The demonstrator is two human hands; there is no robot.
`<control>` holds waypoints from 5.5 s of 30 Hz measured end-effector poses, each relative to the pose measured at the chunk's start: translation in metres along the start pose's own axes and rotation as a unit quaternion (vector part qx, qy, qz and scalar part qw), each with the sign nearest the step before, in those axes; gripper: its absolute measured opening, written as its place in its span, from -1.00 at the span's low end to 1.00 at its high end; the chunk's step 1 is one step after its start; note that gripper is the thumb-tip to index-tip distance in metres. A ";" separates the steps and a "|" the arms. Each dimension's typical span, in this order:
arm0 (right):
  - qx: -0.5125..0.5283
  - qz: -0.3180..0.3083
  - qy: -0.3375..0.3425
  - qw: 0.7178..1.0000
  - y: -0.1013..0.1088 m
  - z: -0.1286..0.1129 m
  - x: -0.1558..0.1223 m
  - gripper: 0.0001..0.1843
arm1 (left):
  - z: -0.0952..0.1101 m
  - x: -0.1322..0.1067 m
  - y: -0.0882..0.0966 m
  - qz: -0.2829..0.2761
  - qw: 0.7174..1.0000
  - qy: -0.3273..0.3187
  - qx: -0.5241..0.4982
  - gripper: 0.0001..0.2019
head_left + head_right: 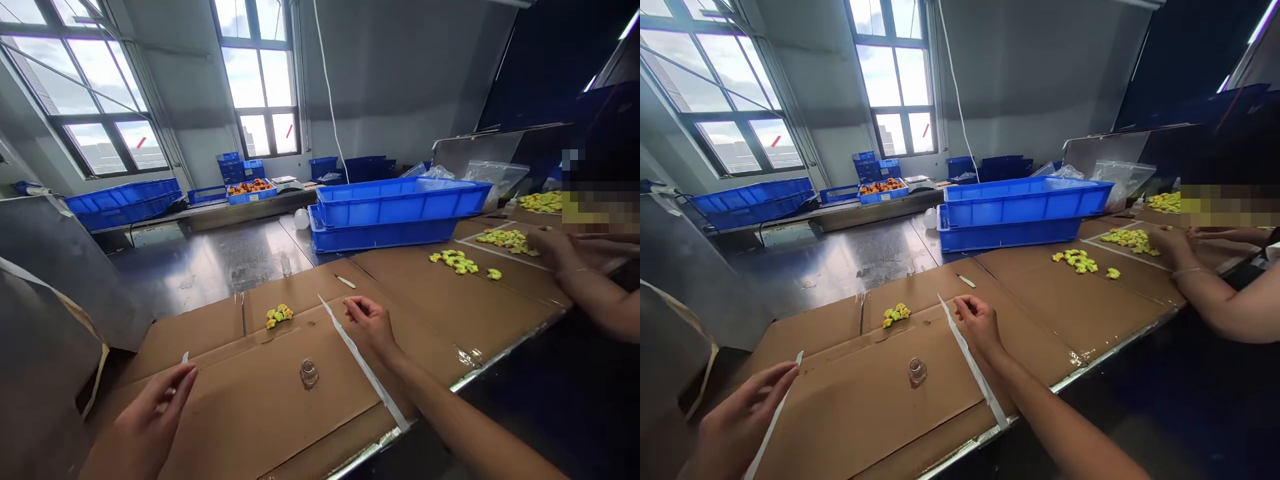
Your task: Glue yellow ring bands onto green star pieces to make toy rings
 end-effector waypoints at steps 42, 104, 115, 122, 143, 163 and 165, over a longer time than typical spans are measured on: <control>0.028 0.115 0.055 0.992 0.009 0.033 0.063 -0.70 | 0.150 0.206 -0.244 -0.281 0.905 -0.025 -0.319 -0.77; -0.103 0.077 0.063 0.990 0.014 0.042 0.059 -0.77 | 0.153 -0.006 -0.098 -0.387 0.828 -0.323 0.247 -0.64; -0.089 0.087 0.072 0.990 0.017 0.039 0.060 -0.76 | 0.169 -0.003 -0.093 -0.355 0.783 -0.370 0.352 -0.62; -0.080 0.084 0.070 0.991 0.017 0.038 0.060 -0.75 | 0.175 -0.003 -0.093 -0.346 0.762 -0.392 0.383 -0.64; -0.068 0.088 0.064 0.992 0.019 0.038 0.061 -0.79 | 0.191 -0.012 -0.088 -0.369 0.718 -0.371 0.460 -0.67; -0.080 0.088 0.063 0.991 0.019 0.036 0.060 -0.81 | 0.187 -0.011 -0.092 -0.371 0.720 -0.372 0.453 -0.68; -0.081 0.089 0.065 0.991 0.019 0.036 0.060 -0.81 | 0.187 -0.011 -0.092 -0.373 0.720 -0.373 0.451 -0.68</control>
Point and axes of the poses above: each hand's wrist, its own x-axis towards the middle knuckle, its own y-axis out of the back of the hand, z = x × y, the point moved 8 cm from there along x, towards the middle knuckle, and after that the axes turned 13 degrees about x, right-handed, at the moved point
